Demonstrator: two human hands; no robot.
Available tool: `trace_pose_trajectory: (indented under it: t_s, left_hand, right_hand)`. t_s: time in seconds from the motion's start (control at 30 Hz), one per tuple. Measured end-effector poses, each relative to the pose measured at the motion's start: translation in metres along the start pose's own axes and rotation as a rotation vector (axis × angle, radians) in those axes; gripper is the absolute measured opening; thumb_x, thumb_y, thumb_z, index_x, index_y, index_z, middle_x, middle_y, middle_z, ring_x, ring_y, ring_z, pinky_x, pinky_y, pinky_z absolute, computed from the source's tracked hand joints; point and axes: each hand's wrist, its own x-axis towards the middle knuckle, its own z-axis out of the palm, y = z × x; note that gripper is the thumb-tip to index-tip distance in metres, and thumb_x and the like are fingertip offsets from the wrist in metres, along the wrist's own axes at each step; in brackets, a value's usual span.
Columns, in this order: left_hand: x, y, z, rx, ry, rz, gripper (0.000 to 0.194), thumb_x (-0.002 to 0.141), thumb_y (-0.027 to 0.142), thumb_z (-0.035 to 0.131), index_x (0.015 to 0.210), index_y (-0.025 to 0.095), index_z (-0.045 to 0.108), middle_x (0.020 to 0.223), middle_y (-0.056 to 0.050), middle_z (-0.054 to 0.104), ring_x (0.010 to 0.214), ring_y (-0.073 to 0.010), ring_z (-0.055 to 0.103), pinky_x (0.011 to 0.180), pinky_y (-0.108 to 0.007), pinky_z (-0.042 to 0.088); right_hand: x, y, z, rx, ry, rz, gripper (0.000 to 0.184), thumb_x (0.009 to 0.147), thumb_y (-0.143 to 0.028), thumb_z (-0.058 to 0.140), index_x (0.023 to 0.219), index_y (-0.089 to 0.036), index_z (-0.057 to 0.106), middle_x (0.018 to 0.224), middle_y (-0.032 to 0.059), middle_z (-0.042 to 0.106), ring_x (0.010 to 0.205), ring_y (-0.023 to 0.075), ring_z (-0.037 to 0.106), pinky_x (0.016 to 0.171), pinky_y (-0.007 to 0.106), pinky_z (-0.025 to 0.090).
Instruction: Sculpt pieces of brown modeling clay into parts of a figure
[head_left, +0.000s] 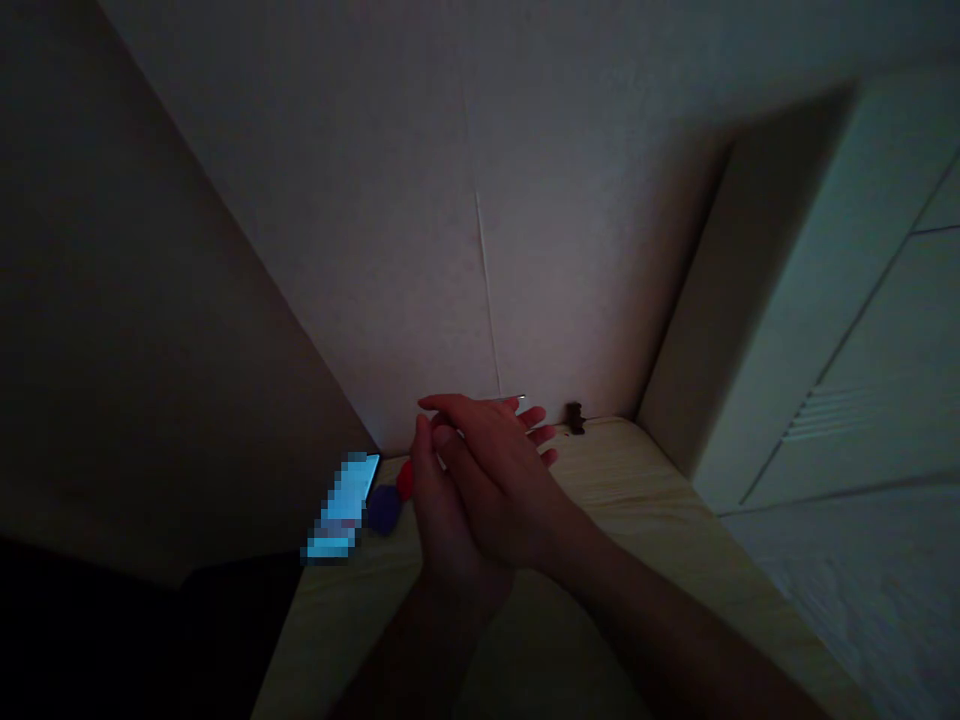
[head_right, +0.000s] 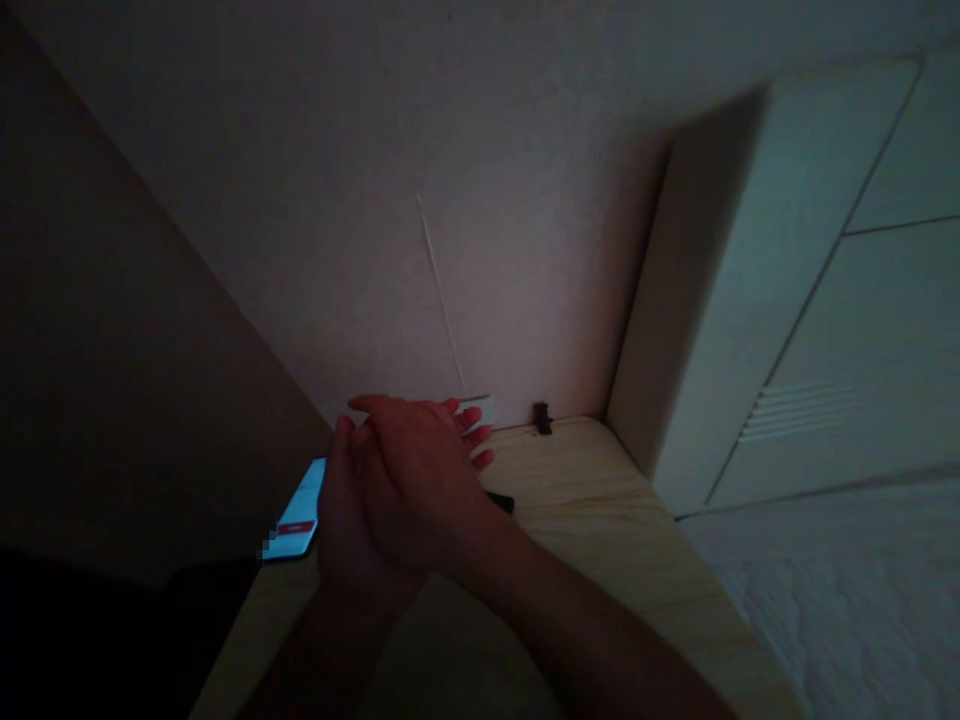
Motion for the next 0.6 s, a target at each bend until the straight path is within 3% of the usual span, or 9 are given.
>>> trace_pose_trajectory:
  t_s: [0.23, 0.37, 0.47, 0.6]
  left_hand:
    - [-0.003, 0.000, 0.000, 0.002, -0.025, 0.021, 0.050, 0.097, 0.059, 0.036, 0.117, 0.026, 0.067, 0.110, -0.009, 0.074, 0.119, -0.0329, 0.067, 0.098, -0.052, 0.056]
    - [0.002, -0.002, -0.005, 0.026, 0.060, 0.018, 0.046, 0.094, 0.058, 0.040, 0.107, 0.027, 0.071, 0.114, -0.009, 0.073, 0.119, -0.0345, 0.066, 0.101, -0.054, 0.054]
    - [0.008, -0.001, -0.012, 0.015, 0.098, -0.026, 0.049, 0.092, 0.061, 0.041, 0.102, 0.024, 0.072, 0.115, -0.011, 0.073, 0.122, -0.0342, 0.065, 0.106, -0.052, 0.051]
    - [0.014, 0.001, -0.022, -0.005, -0.029, -0.044, 0.055, 0.092, 0.063, 0.037, 0.107, 0.022, 0.072, 0.111, -0.014, 0.073, 0.124, -0.0359, 0.063, 0.103, -0.057, 0.052]
  right_hand:
    - [0.000, -0.002, 0.001, 0.021, -0.004, 0.006, 0.036, 0.106, -0.031, 0.037, 0.130, -0.018, 0.061, 0.120, 0.0100, 0.071, 0.115, 0.0249, 0.063, 0.104, 0.045, 0.044]
    - [0.003, 0.010, 0.005, 0.123, -0.034, 0.042, 0.042, 0.108, -0.044, 0.033, 0.133, -0.022, 0.059, 0.127, 0.0072, 0.069, 0.121, 0.0222, 0.061, 0.107, 0.043, 0.043]
    - [0.005, 0.020, 0.006, 0.233, 0.018, 0.047, 0.047, 0.108, -0.048, 0.027, 0.132, -0.024, 0.059, 0.124, 0.0068, 0.069, 0.118, 0.0199, 0.063, 0.104, 0.039, 0.047]
    - [0.006, 0.019, 0.001, 0.218, 0.084, -0.012, 0.046, 0.106, -0.047, 0.031, 0.128, -0.020, 0.061, 0.124, 0.0094, 0.067, 0.117, 0.0212, 0.062, 0.102, 0.040, 0.049]
